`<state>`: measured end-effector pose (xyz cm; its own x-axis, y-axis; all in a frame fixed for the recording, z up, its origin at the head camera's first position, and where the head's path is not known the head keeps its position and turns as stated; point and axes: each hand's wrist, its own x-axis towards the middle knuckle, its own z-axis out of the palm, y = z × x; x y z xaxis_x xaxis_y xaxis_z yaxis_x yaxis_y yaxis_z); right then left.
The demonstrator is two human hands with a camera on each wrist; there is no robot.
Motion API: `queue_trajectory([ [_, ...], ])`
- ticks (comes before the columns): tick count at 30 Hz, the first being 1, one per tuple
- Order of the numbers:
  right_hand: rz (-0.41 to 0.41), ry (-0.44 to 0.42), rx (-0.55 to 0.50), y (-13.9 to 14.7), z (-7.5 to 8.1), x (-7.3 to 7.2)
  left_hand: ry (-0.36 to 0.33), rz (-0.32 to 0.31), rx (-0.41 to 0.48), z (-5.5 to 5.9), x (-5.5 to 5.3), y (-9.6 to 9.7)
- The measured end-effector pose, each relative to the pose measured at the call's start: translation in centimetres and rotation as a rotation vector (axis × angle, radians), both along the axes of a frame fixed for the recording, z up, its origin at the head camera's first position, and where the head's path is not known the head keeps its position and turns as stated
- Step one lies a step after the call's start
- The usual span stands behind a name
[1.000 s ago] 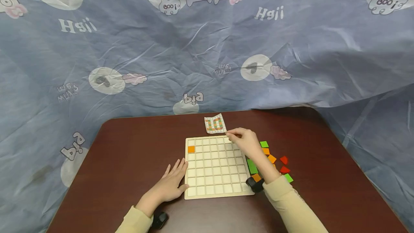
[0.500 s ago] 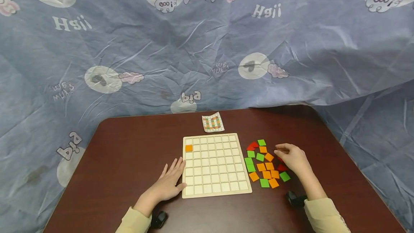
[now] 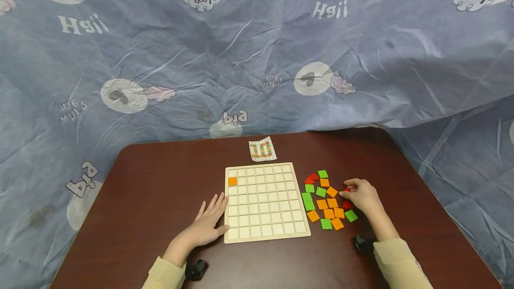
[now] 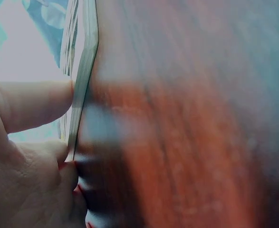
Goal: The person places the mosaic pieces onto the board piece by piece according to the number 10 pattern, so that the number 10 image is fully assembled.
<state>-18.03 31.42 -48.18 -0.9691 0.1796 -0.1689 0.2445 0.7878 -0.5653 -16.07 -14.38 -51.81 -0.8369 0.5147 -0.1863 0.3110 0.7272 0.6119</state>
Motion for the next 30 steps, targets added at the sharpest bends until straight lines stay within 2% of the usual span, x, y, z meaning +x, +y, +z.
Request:
queue_trajectory([
  [8, -0.067, 0.010, -0.004, -0.1, -0.1, -0.4, -0.009, -0.005, -0.002, 0.5, -0.3, -0.1],
  [16, -0.078, -0.013, -0.012, -0.1, 0.1, -0.5, -0.013, -0.007, 0.015, 0.7, -0.2, -0.1],
  [22, -0.035, 0.004, 0.020, -0.3, 0.0, -0.7, -0.015, -0.004, 0.017, 0.5, 0.0, -0.2],
  [30, 0.035, 0.094, 0.059, -1.1, -0.3, -0.9, -0.005, -0.004, 0.006, 0.1, -0.1, -0.1],
])
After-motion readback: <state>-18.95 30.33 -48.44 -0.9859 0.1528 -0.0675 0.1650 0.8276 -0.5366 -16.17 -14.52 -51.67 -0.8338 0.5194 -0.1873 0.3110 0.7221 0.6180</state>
